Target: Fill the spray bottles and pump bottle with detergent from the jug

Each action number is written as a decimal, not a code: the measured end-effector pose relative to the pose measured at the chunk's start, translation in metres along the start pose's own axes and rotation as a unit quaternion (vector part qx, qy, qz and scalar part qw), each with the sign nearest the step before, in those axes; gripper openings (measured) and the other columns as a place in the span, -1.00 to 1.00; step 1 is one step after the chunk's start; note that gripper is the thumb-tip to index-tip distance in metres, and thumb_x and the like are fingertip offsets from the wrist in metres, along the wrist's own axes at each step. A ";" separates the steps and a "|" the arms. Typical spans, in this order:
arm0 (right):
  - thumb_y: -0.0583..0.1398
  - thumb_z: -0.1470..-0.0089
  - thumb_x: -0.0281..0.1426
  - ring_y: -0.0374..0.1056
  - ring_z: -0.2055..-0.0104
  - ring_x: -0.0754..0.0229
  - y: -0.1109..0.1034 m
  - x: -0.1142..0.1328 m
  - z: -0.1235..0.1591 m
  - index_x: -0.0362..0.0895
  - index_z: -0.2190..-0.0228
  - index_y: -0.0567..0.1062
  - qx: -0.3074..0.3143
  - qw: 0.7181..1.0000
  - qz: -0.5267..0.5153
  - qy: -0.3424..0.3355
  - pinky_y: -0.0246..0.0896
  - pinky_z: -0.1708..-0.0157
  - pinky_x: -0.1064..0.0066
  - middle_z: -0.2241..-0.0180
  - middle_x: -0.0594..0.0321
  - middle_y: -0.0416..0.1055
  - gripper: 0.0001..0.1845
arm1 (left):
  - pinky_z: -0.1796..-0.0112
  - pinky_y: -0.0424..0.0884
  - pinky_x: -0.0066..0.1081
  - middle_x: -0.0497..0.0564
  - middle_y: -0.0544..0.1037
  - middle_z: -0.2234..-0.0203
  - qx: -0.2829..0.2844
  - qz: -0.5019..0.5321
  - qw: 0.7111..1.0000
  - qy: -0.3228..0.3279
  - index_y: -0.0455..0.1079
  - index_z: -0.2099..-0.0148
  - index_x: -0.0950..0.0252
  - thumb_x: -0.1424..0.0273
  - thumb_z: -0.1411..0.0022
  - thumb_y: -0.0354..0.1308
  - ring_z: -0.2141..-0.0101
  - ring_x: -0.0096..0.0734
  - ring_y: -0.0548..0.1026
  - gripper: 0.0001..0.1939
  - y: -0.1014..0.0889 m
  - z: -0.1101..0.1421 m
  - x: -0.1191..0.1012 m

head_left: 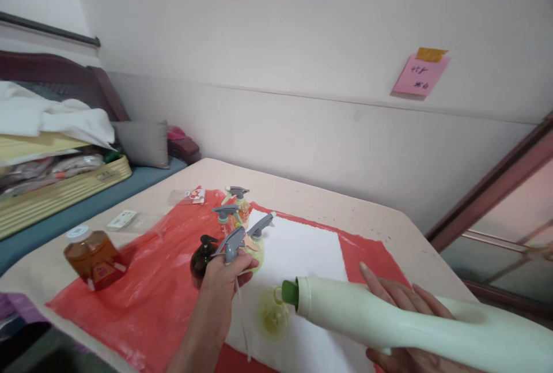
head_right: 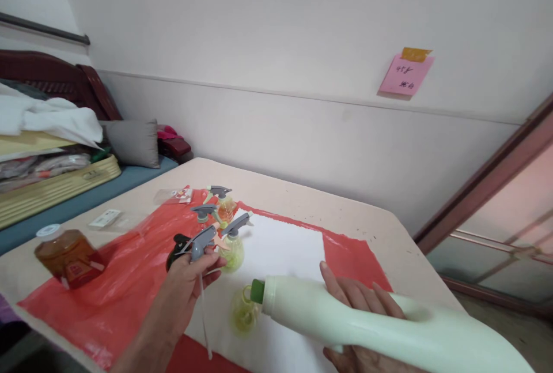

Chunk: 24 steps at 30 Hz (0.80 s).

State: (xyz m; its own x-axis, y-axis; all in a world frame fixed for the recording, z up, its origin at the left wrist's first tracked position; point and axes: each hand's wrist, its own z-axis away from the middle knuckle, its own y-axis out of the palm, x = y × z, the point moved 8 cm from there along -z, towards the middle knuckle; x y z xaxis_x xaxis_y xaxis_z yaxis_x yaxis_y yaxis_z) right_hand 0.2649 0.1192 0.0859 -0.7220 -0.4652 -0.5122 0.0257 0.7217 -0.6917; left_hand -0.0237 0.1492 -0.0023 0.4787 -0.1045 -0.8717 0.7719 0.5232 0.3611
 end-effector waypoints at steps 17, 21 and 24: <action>0.04 -0.23 -0.30 0.38 -0.05 -0.15 0.003 -0.007 0.004 -0.02 -0.39 -0.11 0.052 0.990 -0.113 0.071 0.19 -0.15 -0.05 -0.02 0.08 0.46 -0.23 | 0.26 0.45 -0.34 0.02 0.60 0.41 0.007 -0.003 1.000 0.001 0.47 0.30 0.30 0.26 0.13 0.45 0.29 -0.26 0.60 -0.65 0.001 0.001 0.000; -0.04 -0.26 -0.32 0.38 -0.03 -0.16 0.002 -0.005 0.002 -0.05 -0.40 -0.17 0.049 0.994 -0.082 0.061 0.20 -0.13 -0.06 0.01 0.07 0.47 -0.25 | 0.25 0.46 -0.33 0.03 0.61 0.40 0.008 -0.001 1.000 0.006 0.47 0.29 0.30 0.26 0.11 0.44 0.29 -0.25 0.60 -0.65 0.001 0.001 0.000; -0.12 -0.27 -0.35 0.37 -0.03 -0.19 0.003 -0.003 0.002 -0.16 -0.40 -0.23 0.050 0.997 -0.044 0.041 0.18 -0.11 -0.09 0.01 0.00 0.47 -0.26 | 0.25 0.46 -0.32 0.04 0.61 0.40 0.008 -0.001 1.000 0.007 0.47 0.30 0.31 0.26 0.12 0.45 0.29 -0.24 0.60 -0.65 0.000 0.002 0.000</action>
State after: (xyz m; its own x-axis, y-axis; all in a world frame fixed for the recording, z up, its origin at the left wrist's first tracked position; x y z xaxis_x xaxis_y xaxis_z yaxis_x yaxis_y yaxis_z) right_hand 0.2689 0.1219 0.0844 -0.7791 -0.4775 -0.4062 0.0258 0.6229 -0.7819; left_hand -0.0228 0.1481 -0.0015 0.4717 -0.0945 -0.8767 0.7795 0.5095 0.3645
